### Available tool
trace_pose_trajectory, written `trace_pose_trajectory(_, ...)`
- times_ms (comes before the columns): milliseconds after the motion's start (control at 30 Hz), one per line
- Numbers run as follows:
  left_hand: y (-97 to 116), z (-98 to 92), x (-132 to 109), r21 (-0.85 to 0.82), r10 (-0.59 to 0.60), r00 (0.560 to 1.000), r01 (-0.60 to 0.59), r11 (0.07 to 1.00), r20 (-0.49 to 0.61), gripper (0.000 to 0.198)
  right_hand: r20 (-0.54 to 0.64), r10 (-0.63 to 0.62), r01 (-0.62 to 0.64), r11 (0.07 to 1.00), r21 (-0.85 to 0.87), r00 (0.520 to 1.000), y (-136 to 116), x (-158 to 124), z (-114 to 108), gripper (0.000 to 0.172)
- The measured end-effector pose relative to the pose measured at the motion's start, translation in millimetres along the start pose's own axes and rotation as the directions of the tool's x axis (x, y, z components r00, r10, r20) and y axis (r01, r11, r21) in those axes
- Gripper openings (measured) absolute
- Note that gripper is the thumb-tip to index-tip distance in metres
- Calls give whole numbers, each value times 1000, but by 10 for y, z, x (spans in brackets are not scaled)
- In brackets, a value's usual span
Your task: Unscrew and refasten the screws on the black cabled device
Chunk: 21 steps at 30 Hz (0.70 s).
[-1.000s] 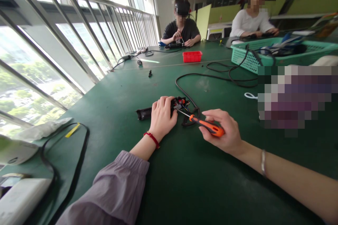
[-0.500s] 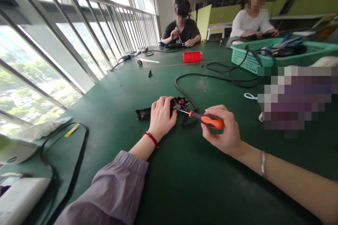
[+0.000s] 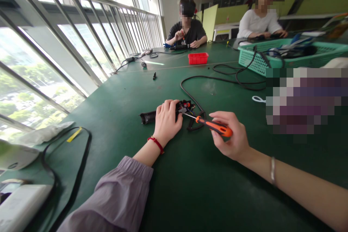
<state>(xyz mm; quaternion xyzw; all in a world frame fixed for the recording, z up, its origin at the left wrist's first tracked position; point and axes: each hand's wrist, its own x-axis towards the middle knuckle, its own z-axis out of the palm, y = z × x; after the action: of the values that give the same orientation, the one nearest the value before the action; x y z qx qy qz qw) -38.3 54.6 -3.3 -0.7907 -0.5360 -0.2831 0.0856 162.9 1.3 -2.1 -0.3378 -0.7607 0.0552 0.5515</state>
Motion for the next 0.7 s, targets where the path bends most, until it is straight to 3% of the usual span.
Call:
trace_pose_trajectory(100,2,1,2,1,2,1000,-2,1000,0,37,15,59,-60,997,40,998,-10,3,6,38)
trace_pose_trajectory(200,-8,8,1,5,0,1000,0,1000,-2,37,94,124,-123,992,-14,988,-13,10,2,15)
trace_pose_trajectory(267,-19,13,-1,5,1,1000,-1,1000,-3,37,98,155,-154,988,-12,983,-15,8,9,9)
trace_pose_trajectory(400,-24,14,-3,1,6,1000,-6,1000,2,38,-41,120,-116,990,84,992,-12,-7,43,39)
trace_pose_trajectory(467,-14,9,-2,2,6,1000,-6,1000,-1,37,-39,112,-107,989,107,993,-13,-10,47,46)
trace_pose_trajectory(600,2,0,1,1,-2,1000,2,1000,-5,37,85,192,-197,979,56,978,-33,-6,27,31)
trace_pose_trajectory(700,-2,2,1,-4,-4,1000,4,1000,0,37,39,168,-170,984,55,985,-35,-6,33,28)
